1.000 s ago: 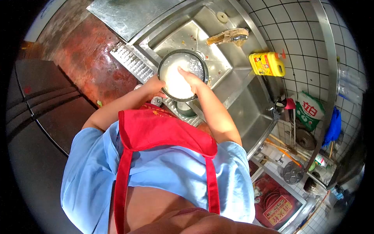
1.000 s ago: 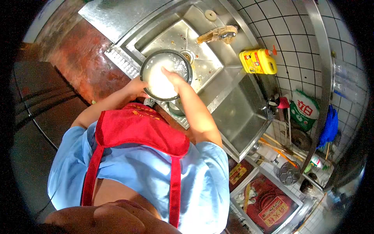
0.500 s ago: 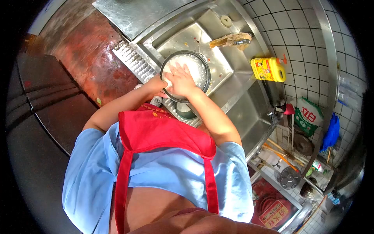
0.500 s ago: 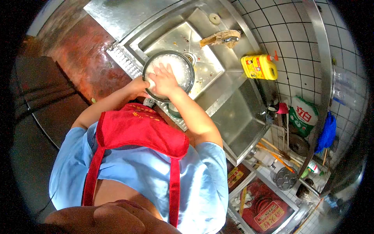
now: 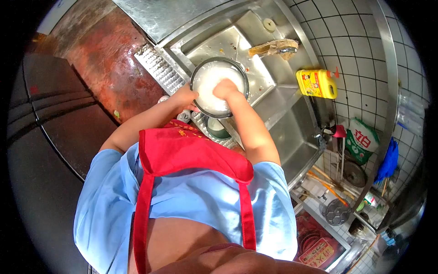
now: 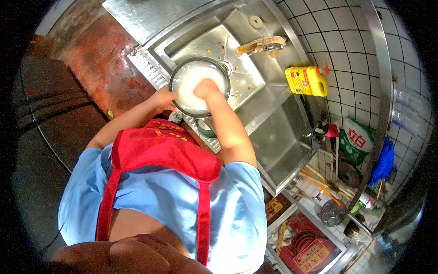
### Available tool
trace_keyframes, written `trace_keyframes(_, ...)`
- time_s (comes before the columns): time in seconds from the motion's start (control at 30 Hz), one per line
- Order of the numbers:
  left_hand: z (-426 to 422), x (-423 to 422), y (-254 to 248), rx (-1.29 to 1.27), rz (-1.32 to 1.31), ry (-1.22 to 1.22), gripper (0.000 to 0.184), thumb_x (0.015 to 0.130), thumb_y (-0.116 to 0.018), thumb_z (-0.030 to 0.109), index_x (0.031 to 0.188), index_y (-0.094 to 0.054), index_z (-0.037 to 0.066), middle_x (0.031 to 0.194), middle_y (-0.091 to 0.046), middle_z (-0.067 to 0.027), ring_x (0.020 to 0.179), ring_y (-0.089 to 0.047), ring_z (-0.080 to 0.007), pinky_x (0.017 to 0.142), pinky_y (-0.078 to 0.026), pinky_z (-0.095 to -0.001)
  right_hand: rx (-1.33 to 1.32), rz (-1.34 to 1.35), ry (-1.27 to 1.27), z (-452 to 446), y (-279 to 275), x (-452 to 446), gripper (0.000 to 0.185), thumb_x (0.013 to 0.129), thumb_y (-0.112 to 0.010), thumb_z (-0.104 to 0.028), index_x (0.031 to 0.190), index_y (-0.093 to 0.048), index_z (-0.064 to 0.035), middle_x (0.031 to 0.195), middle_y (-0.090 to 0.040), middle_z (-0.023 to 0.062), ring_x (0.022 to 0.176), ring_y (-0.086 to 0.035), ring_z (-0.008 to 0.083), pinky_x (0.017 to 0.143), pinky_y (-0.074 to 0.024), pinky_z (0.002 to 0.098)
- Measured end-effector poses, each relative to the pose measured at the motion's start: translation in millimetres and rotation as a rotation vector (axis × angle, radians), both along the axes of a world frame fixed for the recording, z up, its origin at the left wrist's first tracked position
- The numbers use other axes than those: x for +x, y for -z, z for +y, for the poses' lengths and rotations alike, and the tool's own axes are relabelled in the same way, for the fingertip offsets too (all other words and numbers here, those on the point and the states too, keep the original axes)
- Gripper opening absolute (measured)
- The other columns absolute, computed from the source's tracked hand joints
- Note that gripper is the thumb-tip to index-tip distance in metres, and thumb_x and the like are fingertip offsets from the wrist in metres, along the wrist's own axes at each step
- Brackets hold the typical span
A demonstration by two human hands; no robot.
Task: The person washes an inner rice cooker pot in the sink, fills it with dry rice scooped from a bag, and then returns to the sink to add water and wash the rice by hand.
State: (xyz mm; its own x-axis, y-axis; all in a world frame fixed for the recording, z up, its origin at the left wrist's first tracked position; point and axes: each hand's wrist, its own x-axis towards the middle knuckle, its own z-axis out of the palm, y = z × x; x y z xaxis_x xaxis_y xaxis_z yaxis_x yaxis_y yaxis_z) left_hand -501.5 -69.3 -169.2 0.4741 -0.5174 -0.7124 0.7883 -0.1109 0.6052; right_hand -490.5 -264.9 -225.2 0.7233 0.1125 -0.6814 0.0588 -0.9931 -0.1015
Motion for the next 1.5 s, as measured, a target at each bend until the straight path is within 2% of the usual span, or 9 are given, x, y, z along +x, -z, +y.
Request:
trace_keyframes(0.17,2,2,1,0.016,0.008,0.04,0.049,0.08,-0.047,0.006,0.126,-0.032,0.002,0.11,-0.051,-0.0175,0.081,-0.06,-0.0251,0.059,-0.054,-0.0331,0.191,0.084,0.29,4,-43,-19,0.055,0.072,-0.056,-0.047,0.097,-0.062,0.0015,0.104,-0.057,0.026,0.101,-0.054,0.0343,0.092,-0.0386,0.0348)
trace_keyframes(0.3,1,2,10,-0.03,0.002,0.068,0.049,0.08,-0.047,0.005,0.126,-0.033,0.005,0.111,-0.051,-0.0162,0.086,-0.059,-0.025,0.061,-0.054,-0.0344,0.32,-0.097,0.162,9,-33,-41,0.067,0.063,-0.069,-0.036,0.109,-0.05,0.009,0.101,-0.052,0.0318,0.099,-0.052,0.0397,0.087,-0.0419,0.0382)
trace_keyframes(0.4,3,3,11,-0.038,0.022,0.072,0.048,0.079,-0.047,0.004,0.126,-0.035,0.006,0.111,-0.051,-0.0157,0.085,-0.059,-0.0252,0.061,-0.054,-0.0349,0.303,-0.111,0.113,23,-40,-46,0.074,0.061,-0.071,-0.031,0.122,-0.041,0.0003,0.117,-0.043,0.0302,0.104,-0.048,0.0418,0.089,-0.0408,0.0387)
trace_keyframes(0.43,3,3,10,-0.027,0.025,0.066,0.048,0.079,-0.046,0.004,0.125,-0.035,0.005,0.111,-0.051,-0.0157,0.085,-0.059,-0.0252,0.06,-0.054,-0.0349,0.341,-0.149,0.116,30,-45,-48,0.07,0.062,-0.069,-0.021,0.123,-0.039,-0.0014,0.118,-0.04,0.0303,0.101,-0.048,0.0435,0.088,-0.0415,0.04)
trace_keyframes(0.63,4,3,8,0.009,0.021,0.052,0.047,0.078,-0.044,0.002,0.124,-0.037,0.004,0.109,-0.052,-0.0158,0.083,-0.06,-0.0257,0.058,-0.055,-0.0349,0.29,-0.382,-0.179,37,-20,-45,0.045,0.072,-0.054,-0.018,0.114,-0.049,-0.004,0.113,-0.049,0.0257,0.103,-0.05,0.0367,0.088,-0.0405,0.0431)
trace_keyframes(0.83,5,1,15,-0.007,-0.011,0.049,0.044,0.077,-0.044,0.001,0.121,-0.039,0.0,0.105,-0.053,-0.0168,0.081,-0.06,-0.0273,0.056,-0.055,-0.0354,0.071,0.005,-0.302,37,-22,-11,0.03,0.075,-0.048,-0.014,0.1,-0.06,-0.0056,0.106,-0.058,0.0191,0.101,-0.054,0.0319,0.087,-0.0402,0.0432)
trace_keyframes(1.13,4,0,17,0.004,0.021,-0.002,0.051,0.076,-0.045,0.0,0.126,-0.033,0.004,0.109,-0.049,-0.0185,0.079,-0.059,-0.0293,0.051,-0.056,-0.0356,0.309,-0.167,0.437,-2,42,-4,0.038,0.087,-0.032,-0.021,0.109,-0.057,-0.0034,0.112,-0.054,0.0219,0.106,-0.051,0.0327,0.093,-0.0367,0.0395)
trace_keyframes(1.33,5,-1,0,0.031,-0.012,0.01,0.05,0.078,-0.045,0.002,0.126,-0.031,0.003,0.105,-0.051,-0.0171,0.077,-0.058,-0.025,0.054,-0.054,-0.033,-0.051,0.068,0.26,18,-38,-4,0.041,0.081,-0.044,-0.033,0.107,-0.058,-0.0038,0.112,-0.054,0.0216,0.105,-0.052,0.0307,0.094,-0.0359,0.0398)
trace_keyframes(1.5,5,2,14,-0.01,0.021,0.046,0.047,0.079,-0.045,0.003,0.124,-0.034,0.0,0.104,-0.052,-0.0166,0.075,-0.059,-0.0247,0.054,-0.054,-0.0321,0.134,0.018,0.056,6,-39,-29,0.046,0.075,-0.055,-0.03,0.112,-0.053,-0.0038,0.115,-0.053,0.0212,0.109,-0.047,0.0352,0.094,-0.0357,0.0397)
